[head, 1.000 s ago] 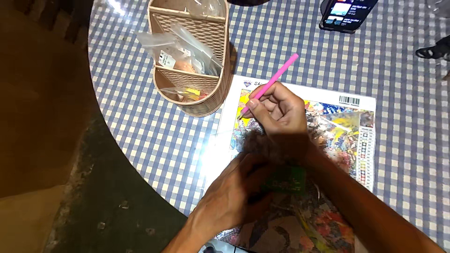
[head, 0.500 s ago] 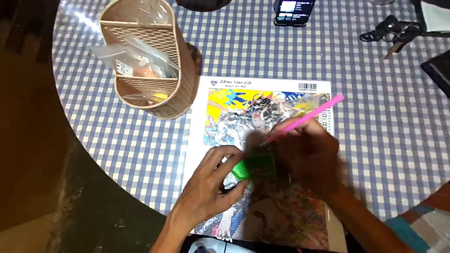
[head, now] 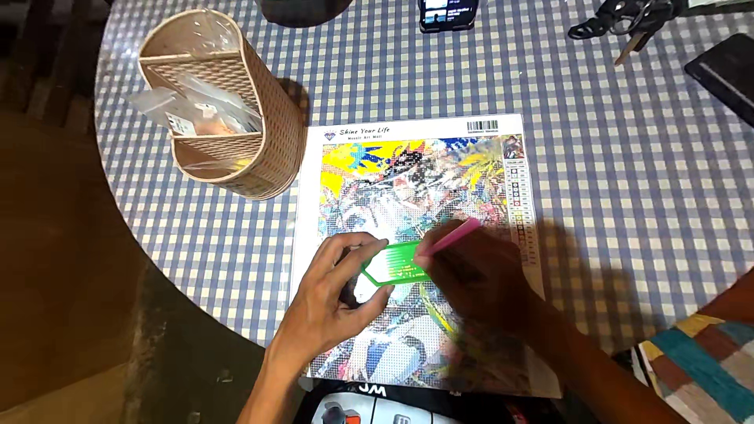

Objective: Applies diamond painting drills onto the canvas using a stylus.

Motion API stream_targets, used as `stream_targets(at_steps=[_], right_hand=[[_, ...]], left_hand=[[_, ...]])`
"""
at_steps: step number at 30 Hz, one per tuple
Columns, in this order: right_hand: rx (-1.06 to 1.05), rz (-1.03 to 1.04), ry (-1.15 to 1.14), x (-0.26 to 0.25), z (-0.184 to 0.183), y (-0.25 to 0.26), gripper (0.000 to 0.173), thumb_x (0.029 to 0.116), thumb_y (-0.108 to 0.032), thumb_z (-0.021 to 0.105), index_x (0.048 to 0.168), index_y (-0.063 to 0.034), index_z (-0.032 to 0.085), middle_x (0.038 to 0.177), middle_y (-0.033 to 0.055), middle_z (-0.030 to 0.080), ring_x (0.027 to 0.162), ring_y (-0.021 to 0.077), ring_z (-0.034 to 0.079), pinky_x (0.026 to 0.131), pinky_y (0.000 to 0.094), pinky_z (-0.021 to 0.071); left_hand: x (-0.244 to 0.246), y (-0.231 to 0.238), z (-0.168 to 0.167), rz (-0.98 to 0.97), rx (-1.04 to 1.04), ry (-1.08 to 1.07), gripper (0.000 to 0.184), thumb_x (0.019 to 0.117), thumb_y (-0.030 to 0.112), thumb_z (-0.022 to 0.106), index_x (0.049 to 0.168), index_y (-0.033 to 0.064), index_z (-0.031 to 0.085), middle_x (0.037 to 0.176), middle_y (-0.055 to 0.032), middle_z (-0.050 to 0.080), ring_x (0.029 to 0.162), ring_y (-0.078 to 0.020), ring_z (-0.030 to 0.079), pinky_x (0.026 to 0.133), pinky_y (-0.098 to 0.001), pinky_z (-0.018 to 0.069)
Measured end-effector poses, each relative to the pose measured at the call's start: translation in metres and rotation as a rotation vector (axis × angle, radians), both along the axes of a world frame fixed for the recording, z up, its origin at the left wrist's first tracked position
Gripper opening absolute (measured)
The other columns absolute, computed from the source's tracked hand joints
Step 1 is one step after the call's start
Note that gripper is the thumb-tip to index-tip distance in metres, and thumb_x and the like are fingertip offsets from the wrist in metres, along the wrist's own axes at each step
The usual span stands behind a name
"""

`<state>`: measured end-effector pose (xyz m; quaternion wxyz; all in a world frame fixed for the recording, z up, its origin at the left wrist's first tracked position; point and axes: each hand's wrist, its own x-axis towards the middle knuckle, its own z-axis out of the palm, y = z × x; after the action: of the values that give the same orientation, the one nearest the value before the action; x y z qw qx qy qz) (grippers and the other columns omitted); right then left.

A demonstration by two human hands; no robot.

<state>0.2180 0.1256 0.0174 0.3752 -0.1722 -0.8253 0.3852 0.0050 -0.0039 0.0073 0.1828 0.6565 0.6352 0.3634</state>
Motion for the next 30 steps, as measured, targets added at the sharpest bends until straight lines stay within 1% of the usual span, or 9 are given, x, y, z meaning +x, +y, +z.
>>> stream_targets(at_steps=[2, 7, 12, 15, 21, 23, 25, 27, 30], right_hand=[[0.014, 0.021, -0.012, 0.0003, -0.0003, -0.0010, 0.015, 0.1002, -0.014, 0.063, 0.101, -0.0008, 0.070, 0.094, 0.0043, 0.069, 0.078, 0.0013, 0.062, 0.067, 0.0149, 0.0544], [0.040, 0.028, -0.003, 0.0000, 0.0000, -0.0018, 0.013, 0.0988, -0.010, 0.064, 0.100, 0.0003, 0.071, 0.095, 0.0057, 0.069, 0.083, 0.0019, 0.064, 0.072, 0.0144, 0.0550], [0.073, 0.027, -0.026, 0.0003, 0.0006, -0.0019, 0.012, 0.0983, -0.011, 0.064, 0.099, -0.0004, 0.071, 0.097, 0.0063, 0.071, 0.090, 0.0052, 0.067, 0.079, 0.0179, 0.0562], [0.086, 0.032, -0.036, 0.0005, 0.0002, -0.0017, 0.012, 0.0984, -0.010, 0.064, 0.099, -0.0008, 0.071, 0.096, 0.0060, 0.070, 0.089, 0.0047, 0.066, 0.078, 0.0173, 0.0559], [0.099, 0.028, -0.041, 0.0008, -0.0007, -0.0028, 0.012, 0.0987, -0.012, 0.065, 0.101, -0.0013, 0.071, 0.097, 0.0059, 0.071, 0.090, 0.0055, 0.066, 0.080, 0.0192, 0.0561], [0.123, 0.027, -0.036, 0.0003, -0.0014, -0.0033, 0.012, 0.0985, -0.011, 0.065, 0.102, -0.0014, 0.071, 0.097, 0.0065, 0.071, 0.091, 0.0058, 0.067, 0.080, 0.0185, 0.0562], [0.132, 0.032, -0.029, 0.0002, -0.0012, -0.0026, 0.012, 0.0983, -0.011, 0.065, 0.102, -0.0010, 0.071, 0.098, 0.0072, 0.072, 0.093, 0.0070, 0.068, 0.082, 0.0198, 0.0565], [0.101, 0.024, -0.015, 0.0003, -0.0012, -0.0017, 0.012, 0.0977, -0.011, 0.066, 0.099, -0.0004, 0.071, 0.097, 0.0069, 0.072, 0.092, 0.0063, 0.068, 0.081, 0.0197, 0.0572], [-0.012, -0.005, 0.003, 0.0021, -0.0017, 0.0017, 0.012, 0.0974, -0.012, 0.066, 0.100, -0.0013, 0.070, 0.096, 0.0035, 0.071, 0.086, 0.0038, 0.067, 0.074, 0.0192, 0.0582]], left_hand=[[0.0002, -0.0004, 0.0000, 0.003, 0.000, -0.001, 0.049, 0.0895, 0.041, 0.074, 0.131, 0.0148, 0.071, 0.127, -0.0011, 0.063, 0.113, -0.0082, 0.059, 0.092, -0.0245, 0.0518], [0.0003, -0.0002, -0.0004, 0.006, 0.002, 0.004, 0.048, 0.0895, 0.041, 0.074, 0.131, 0.0159, 0.071, 0.127, -0.0009, 0.064, 0.112, -0.0082, 0.059, 0.092, -0.0248, 0.0512], [0.0002, -0.0004, 0.0001, 0.007, -0.005, 0.001, 0.048, 0.0901, 0.041, 0.073, 0.130, 0.0161, 0.071, 0.127, -0.0004, 0.064, 0.112, -0.0080, 0.059, 0.092, -0.0250, 0.0513], [0.0004, -0.0002, -0.0002, 0.005, -0.006, -0.001, 0.048, 0.0904, 0.042, 0.073, 0.131, 0.0159, 0.071, 0.127, -0.0003, 0.063, 0.111, -0.0076, 0.059, 0.091, -0.0246, 0.0509], [0.0008, -0.0001, 0.0009, 0.007, -0.010, 0.010, 0.048, 0.0906, 0.042, 0.072, 0.131, 0.0163, 0.071, 0.128, 0.0001, 0.063, 0.109, -0.0060, 0.058, 0.089, -0.0229, 0.0498], [0.0008, -0.0001, 0.0009, 0.007, -0.009, 0.010, 0.048, 0.0907, 0.042, 0.072, 0.131, 0.0162, 0.071, 0.128, -0.0001, 0.063, 0.109, -0.0062, 0.058, 0.090, -0.0229, 0.0502], [0.0005, 0.0001, 0.0008, 0.002, -0.008, 0.007, 0.048, 0.0910, 0.042, 0.072, 0.131, 0.0162, 0.070, 0.127, -0.0004, 0.063, 0.110, -0.0073, 0.058, 0.090, -0.0241, 0.0506], [0.0004, 0.0001, 0.0006, 0.001, -0.007, 0.003, 0.048, 0.0910, 0.042, 0.072, 0.132, 0.0162, 0.070, 0.127, -0.0004, 0.063, 0.110, -0.0076, 0.058, 0.090, -0.0247, 0.0509], [0.0004, 0.0001, -0.0003, -0.002, -0.010, -0.002, 0.048, 0.0908, 0.042, 0.072, 0.131, 0.0155, 0.070, 0.127, -0.0005, 0.063, 0.111, -0.0080, 0.059, 0.091, -0.0249, 0.0511]])
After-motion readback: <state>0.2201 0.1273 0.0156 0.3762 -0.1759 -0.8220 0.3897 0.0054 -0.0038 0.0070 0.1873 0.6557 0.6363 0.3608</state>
